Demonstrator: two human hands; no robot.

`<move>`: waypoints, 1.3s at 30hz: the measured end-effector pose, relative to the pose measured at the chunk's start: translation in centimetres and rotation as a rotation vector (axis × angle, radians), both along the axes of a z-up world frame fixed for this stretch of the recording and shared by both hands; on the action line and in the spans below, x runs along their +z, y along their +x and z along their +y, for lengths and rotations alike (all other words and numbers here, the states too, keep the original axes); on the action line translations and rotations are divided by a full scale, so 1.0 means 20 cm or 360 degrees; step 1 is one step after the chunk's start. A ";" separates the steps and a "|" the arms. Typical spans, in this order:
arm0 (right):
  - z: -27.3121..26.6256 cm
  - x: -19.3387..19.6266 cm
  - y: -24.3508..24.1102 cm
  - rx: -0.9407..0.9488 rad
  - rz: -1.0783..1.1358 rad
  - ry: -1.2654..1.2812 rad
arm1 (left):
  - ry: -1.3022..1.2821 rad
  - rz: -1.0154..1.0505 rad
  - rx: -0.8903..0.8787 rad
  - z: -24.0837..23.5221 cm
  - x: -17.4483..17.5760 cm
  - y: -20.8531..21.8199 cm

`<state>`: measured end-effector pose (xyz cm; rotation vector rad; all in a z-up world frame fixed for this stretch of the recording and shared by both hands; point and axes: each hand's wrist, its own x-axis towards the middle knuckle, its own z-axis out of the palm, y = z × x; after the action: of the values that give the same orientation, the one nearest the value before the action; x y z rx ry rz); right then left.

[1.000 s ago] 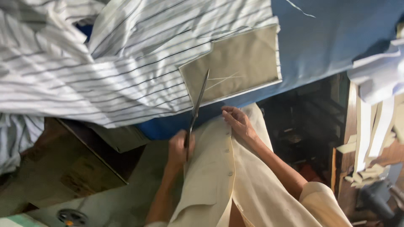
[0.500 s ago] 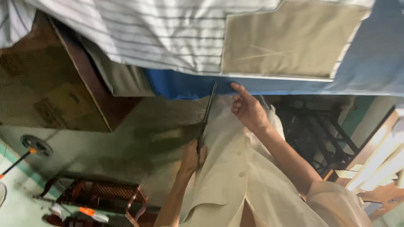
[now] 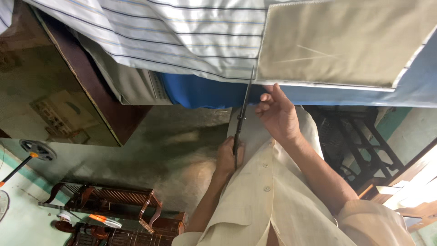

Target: The person cuts sections of fabric using large shears, following a pattern template and previously marked lines on a striped cloth.

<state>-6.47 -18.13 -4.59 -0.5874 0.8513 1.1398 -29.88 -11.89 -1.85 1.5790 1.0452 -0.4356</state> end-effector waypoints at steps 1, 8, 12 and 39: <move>0.02 0.00 0.00 -0.0047 -0.0065 -0.0213 | 0.0027 -0.0018 -0.0013 0.01 0.01 0.02; 0.12 -0.04 -0.03 -0.0002 -0.0340 -0.0733 | 0.0033 -0.0013 -0.0047 0.04 0.06 0.13; 0.10 -0.11 -0.06 0.0166 -0.0381 -0.0766 | 0.0049 0.0036 -0.0065 0.04 0.07 0.17; 0.12 -0.07 -0.06 0.0304 -0.0481 -0.0879 | 0.0084 0.0112 -0.0098 0.13 0.09 0.39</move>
<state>-7.64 -15.76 -6.08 -1.2868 0.8577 0.9470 -22.10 -9.27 0.03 1.6564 1.0711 -0.5123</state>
